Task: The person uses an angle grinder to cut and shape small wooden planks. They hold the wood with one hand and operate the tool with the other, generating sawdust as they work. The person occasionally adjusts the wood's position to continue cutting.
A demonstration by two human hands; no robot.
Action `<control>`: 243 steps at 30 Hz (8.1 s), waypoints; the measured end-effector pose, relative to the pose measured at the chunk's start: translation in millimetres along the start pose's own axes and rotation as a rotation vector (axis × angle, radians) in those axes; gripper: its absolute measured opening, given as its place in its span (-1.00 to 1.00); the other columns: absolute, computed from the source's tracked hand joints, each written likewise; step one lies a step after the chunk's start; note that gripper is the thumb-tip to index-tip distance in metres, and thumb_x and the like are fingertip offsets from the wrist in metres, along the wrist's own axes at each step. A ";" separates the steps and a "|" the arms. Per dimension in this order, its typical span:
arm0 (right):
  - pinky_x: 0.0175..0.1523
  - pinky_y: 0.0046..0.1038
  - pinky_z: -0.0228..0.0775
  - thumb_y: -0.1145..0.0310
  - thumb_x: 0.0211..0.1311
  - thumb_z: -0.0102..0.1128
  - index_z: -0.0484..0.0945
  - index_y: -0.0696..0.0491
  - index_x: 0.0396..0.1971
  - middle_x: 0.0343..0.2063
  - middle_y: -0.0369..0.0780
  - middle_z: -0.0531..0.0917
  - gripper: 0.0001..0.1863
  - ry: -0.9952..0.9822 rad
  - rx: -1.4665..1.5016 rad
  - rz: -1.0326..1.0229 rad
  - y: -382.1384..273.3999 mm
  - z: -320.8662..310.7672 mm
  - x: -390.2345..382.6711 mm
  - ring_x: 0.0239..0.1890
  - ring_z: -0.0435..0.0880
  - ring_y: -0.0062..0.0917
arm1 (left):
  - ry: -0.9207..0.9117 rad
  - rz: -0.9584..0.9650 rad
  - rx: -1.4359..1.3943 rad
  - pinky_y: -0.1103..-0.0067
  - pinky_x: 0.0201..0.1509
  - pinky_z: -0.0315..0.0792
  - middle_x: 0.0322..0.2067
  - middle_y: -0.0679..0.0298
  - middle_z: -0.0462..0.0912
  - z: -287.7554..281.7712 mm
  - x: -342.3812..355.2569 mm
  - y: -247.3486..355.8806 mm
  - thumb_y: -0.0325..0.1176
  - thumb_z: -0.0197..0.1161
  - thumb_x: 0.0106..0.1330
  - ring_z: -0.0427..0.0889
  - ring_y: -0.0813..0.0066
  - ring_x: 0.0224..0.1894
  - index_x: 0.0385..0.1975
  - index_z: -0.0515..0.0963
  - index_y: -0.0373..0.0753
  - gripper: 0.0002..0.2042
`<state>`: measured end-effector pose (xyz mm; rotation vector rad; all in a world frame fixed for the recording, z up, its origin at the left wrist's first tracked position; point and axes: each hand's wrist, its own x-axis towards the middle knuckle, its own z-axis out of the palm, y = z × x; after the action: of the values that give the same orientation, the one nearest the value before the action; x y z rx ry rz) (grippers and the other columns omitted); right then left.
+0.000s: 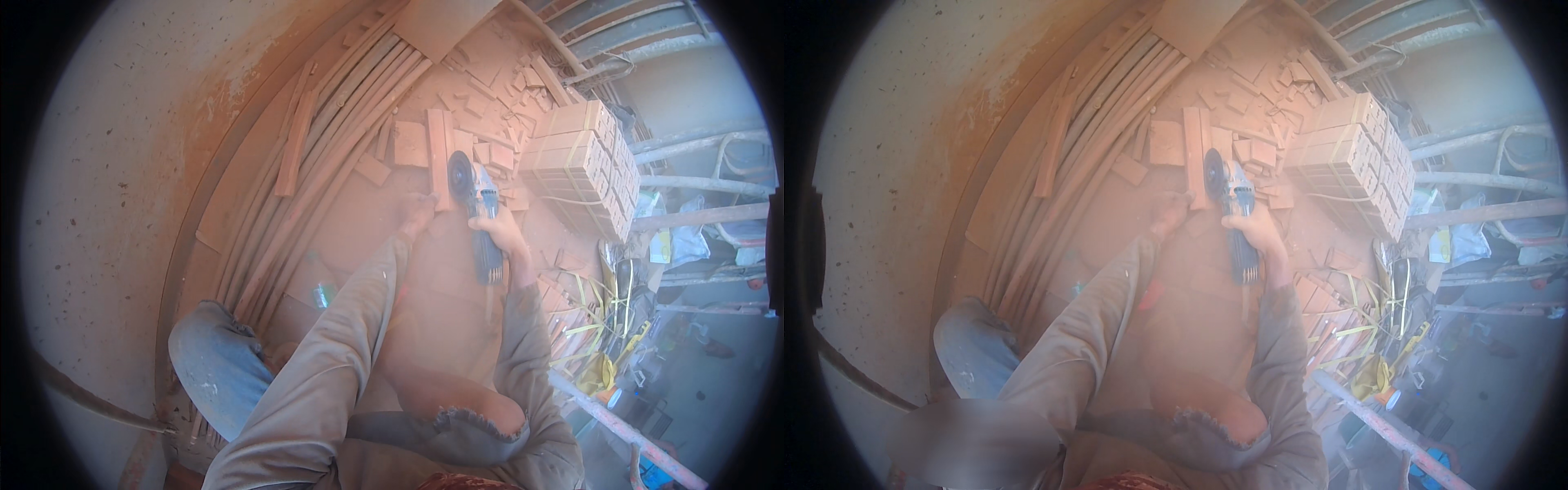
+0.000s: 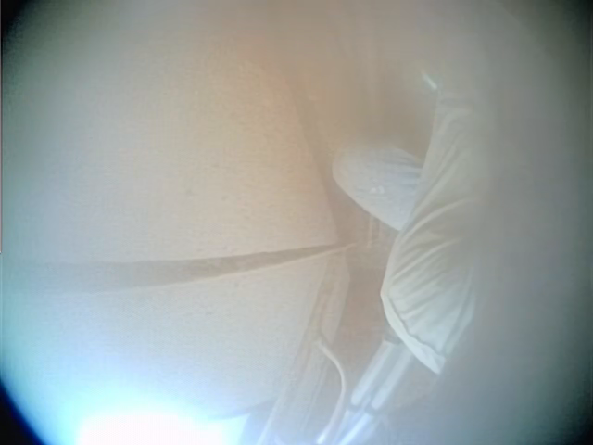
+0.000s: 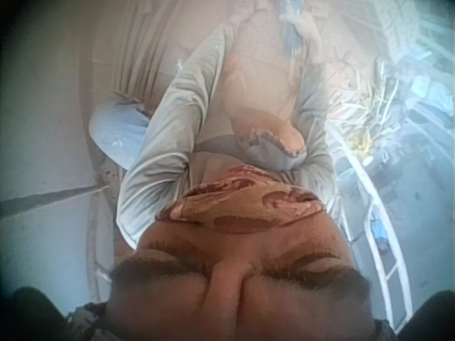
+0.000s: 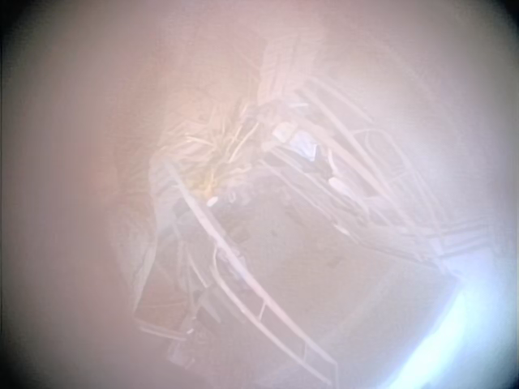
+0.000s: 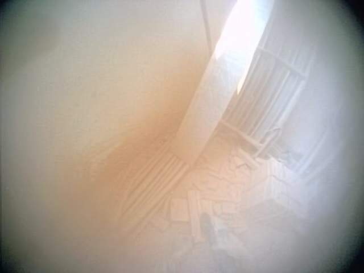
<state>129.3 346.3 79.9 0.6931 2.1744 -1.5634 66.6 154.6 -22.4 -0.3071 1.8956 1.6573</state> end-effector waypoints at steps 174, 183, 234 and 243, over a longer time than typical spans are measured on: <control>-0.06 -0.38 0.49 0.20 -0.02 0.46 0.64 0.21 -0.10 -0.26 -0.21 0.69 -0.49 -0.003 -0.147 0.038 -48.4 -15.1 87.9 -0.20 0.65 -0.49 | -0.095 0.014 0.330 0.26 0.19 0.44 -0.17 -0.15 0.75 -14.1 59.6 21.7 0.08 0.22 0.34 0.71 -0.03 0.00 -0.27 0.77 -0.37 -0.48; 0.00 -0.37 0.49 0.20 -0.04 0.47 0.63 0.24 -0.03 -0.18 -0.17 0.71 -0.42 0.025 -0.146 -0.004 -43.9 -13.8 57.9 -0.13 0.67 -0.45 | -0.136 0.027 0.371 0.24 0.19 0.44 -0.18 -0.15 0.74 -15.8 50.8 34.2 0.12 0.17 0.35 0.70 -0.09 -0.01 -0.30 0.76 -0.37 -0.45; 0.00 -0.40 0.46 0.26 -0.01 0.45 0.59 0.24 -0.01 -0.19 -0.22 0.67 -0.45 0.001 -0.092 0.039 -31.0 -8.8 23.1 -0.15 0.62 -0.51 | -0.043 -0.008 0.319 0.38 -0.19 0.51 -0.51 0.15 0.76 -12.6 53.6 32.7 -0.05 0.34 0.33 0.71 0.36 -0.39 -0.54 0.74 -0.36 -0.58; -0.01 -0.43 0.45 0.27 -0.01 0.44 0.62 0.21 -0.01 -0.18 -0.26 0.66 -0.47 -0.001 0.021 0.020 -19.9 -4.3 16.4 -0.15 0.59 -0.55 | -0.029 -0.004 0.359 0.36 -0.18 0.51 -0.50 0.13 0.76 -9.2 58.4 27.1 -0.02 0.34 0.32 0.71 0.33 -0.40 -0.53 0.74 -0.36 -0.56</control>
<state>104.3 348.0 87.3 0.7175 2.1468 -1.5783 3.0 163.2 -33.1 -0.1390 2.1197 1.2780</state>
